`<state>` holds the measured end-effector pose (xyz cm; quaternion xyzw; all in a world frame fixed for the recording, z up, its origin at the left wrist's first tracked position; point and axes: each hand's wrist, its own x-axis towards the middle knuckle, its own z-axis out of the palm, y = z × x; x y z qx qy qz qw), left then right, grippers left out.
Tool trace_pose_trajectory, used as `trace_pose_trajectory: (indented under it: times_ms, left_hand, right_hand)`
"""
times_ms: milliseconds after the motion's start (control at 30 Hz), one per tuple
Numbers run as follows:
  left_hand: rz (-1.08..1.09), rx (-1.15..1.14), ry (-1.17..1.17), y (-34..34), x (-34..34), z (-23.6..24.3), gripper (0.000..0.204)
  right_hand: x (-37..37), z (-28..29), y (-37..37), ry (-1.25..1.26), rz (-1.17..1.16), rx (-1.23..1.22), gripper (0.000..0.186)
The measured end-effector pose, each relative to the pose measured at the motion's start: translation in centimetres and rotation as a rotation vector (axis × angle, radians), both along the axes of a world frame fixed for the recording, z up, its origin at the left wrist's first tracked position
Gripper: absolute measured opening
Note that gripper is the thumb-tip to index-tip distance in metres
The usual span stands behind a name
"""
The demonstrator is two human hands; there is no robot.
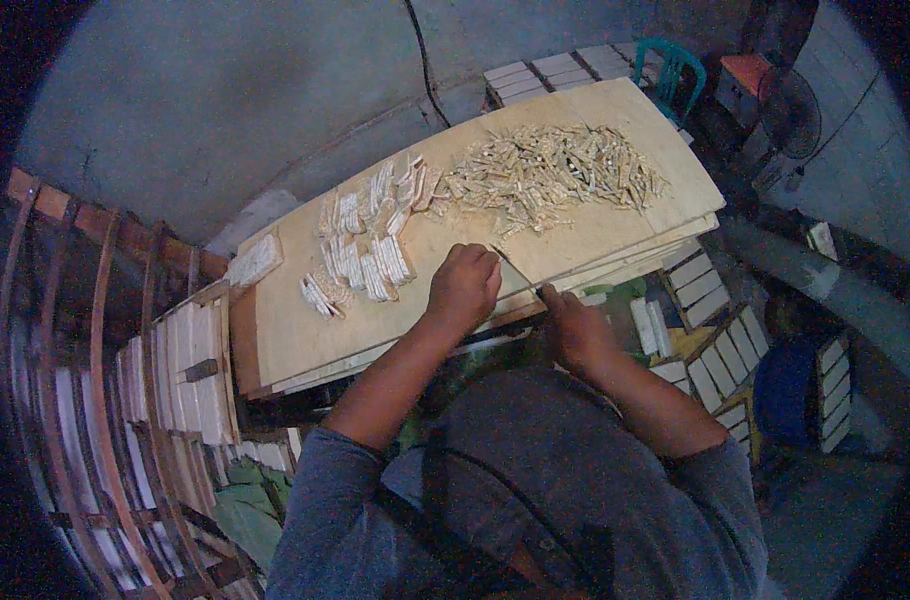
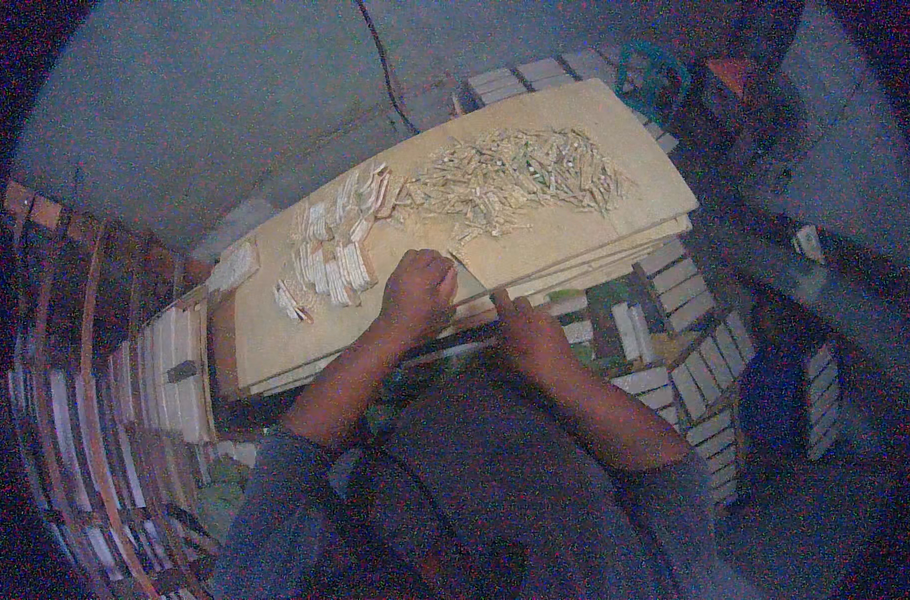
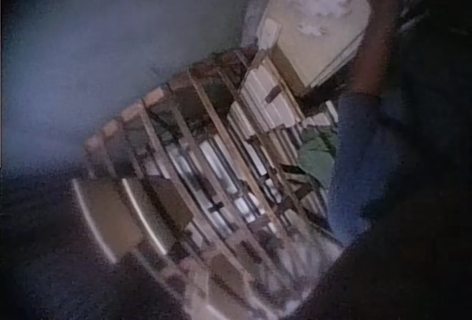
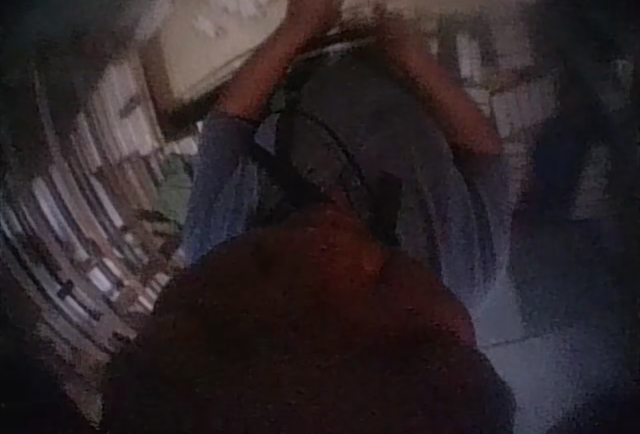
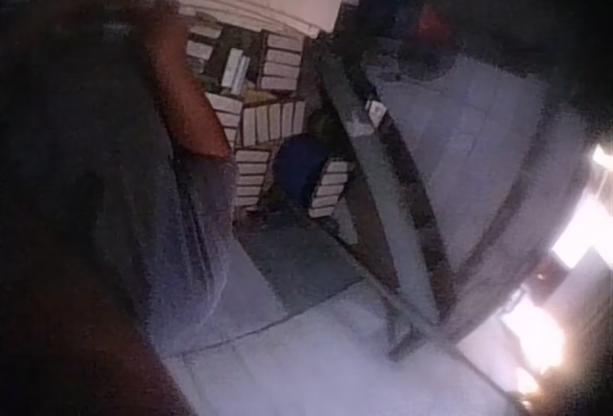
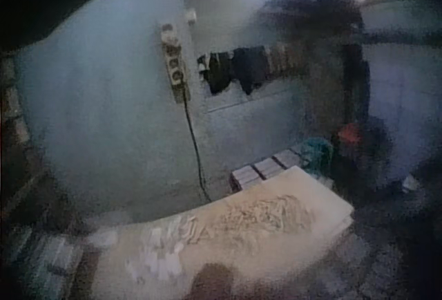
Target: The person uses a knife to slice rectangular blocks of light-colored wood into thin strips on a wooden workbench. The person holds the block with one hand and cuts with the other, accumulating a pile of wood shavings and strips on the table.
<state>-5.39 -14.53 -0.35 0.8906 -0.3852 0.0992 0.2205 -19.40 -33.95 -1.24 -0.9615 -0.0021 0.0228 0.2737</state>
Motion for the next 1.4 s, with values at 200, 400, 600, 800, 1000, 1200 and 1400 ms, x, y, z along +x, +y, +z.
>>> trace_pose_trajectory:
  times_ms: [200,400,600,800,1000,1200,1400]
  left_hand:
    - [0.028,0.057,0.041,0.3,-0.3,0.5,0.019]
    - [0.005,0.031,-0.010,0.6,0.1,-0.4,0.018]
    - [0.003,0.011,0.054,0.7,-0.2,0.4,0.018]
    - [-0.019,-0.045,0.044,1.1,0.1,-0.2,0.017]
    - [-0.014,0.008,-0.035,1.1,0.3,0.0,0.008]
    - [-0.026,-0.027,-0.031,1.3,0.3,-0.3,0.008]
    - [-0.008,-0.029,0.009,1.7,0.4,-0.8,0.016]
  right_hand:
    - [3.6,1.7,2.2,0.033,0.059,0.027,0.074]
    - [0.2,0.7,1.1,0.170,-0.030,-0.026,0.064]
    - [3.1,1.6,2.1,-0.007,0.031,0.047,0.061]
    - [0.5,0.3,1.6,0.107,0.007,-0.017,0.060]
    - [1.1,0.9,1.5,-0.066,0.029,0.024,0.060]
    - [2.0,0.8,2.9,0.104,-0.010,-0.003,0.059]
    - [-0.2,1.7,1.1,0.006,0.035,0.046,0.062]
